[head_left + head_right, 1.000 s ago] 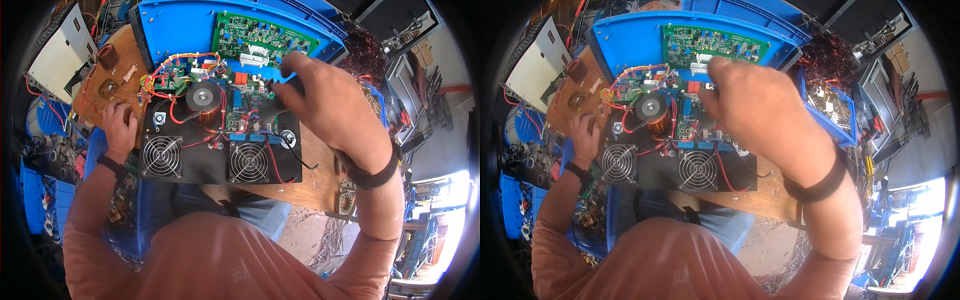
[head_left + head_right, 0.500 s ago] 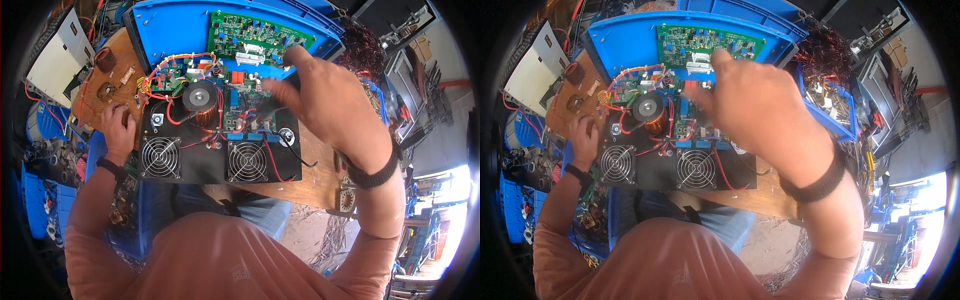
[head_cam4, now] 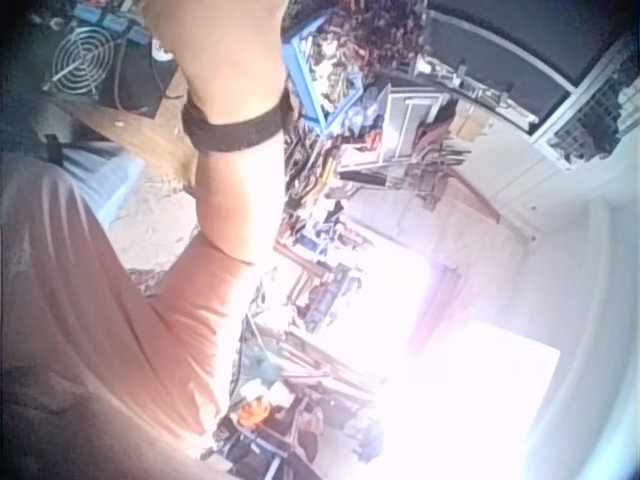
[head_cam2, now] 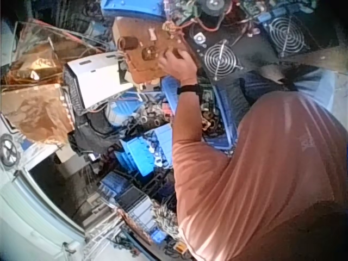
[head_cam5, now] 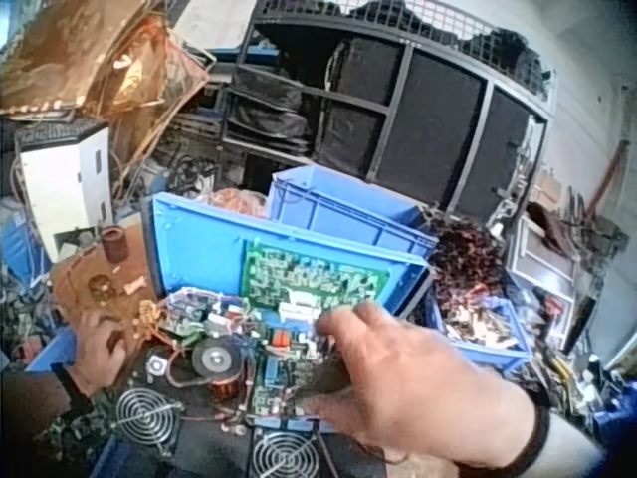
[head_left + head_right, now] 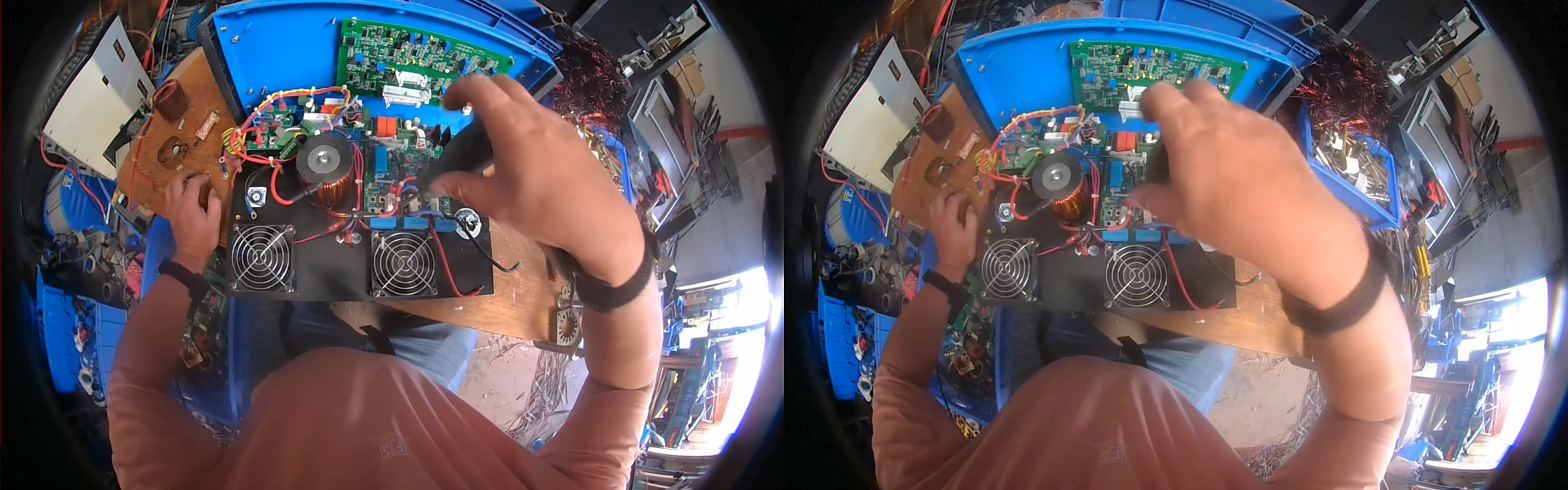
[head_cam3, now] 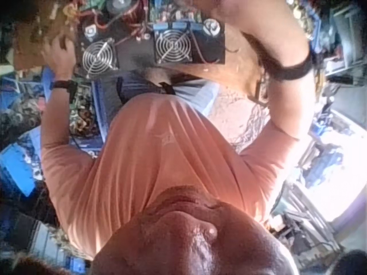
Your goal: Repairing or assembling a circuit board inside an electronic device using a screwdriver and pliers.
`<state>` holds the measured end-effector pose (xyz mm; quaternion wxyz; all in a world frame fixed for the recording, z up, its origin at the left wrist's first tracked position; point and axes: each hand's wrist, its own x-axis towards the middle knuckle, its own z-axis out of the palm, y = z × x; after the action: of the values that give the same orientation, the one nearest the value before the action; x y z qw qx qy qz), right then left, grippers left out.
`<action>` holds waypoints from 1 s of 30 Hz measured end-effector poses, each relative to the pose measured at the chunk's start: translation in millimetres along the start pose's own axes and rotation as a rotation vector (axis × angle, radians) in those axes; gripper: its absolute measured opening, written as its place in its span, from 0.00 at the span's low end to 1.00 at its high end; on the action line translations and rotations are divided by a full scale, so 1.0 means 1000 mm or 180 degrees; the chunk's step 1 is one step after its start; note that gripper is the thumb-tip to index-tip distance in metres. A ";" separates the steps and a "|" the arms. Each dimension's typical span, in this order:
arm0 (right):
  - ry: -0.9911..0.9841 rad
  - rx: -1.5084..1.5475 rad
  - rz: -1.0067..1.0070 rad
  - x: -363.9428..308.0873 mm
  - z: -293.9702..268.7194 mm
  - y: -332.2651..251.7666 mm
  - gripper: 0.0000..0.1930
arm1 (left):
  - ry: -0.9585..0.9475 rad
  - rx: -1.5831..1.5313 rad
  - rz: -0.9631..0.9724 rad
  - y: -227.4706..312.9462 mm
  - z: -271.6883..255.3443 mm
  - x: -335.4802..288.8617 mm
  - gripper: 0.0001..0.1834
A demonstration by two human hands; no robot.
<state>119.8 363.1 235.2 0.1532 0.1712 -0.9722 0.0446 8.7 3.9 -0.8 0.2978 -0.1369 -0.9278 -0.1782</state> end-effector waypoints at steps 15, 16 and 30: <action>-0.0675 -0.0394 0.0731 0.010 -0.011 -0.014 0.15 | -0.0022 -0.0055 -0.0043 0.007 -0.004 0.001 0.14; -0.0320 -0.0148 0.0231 0.003 -0.003 -0.005 0.16 | -0.0032 -0.0077 -0.0073 0.008 -0.005 0.001 0.14; -0.0854 -0.0482 0.1050 0.013 -0.016 -0.015 0.14 | -0.0004 -0.0073 -0.0004 0.003 0.000 0.001 0.15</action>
<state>117.5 347.5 255.2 0.0255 0.0023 -0.9993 -0.0273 9.2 6.4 0.3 0.2955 -0.1398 -0.9260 -0.1890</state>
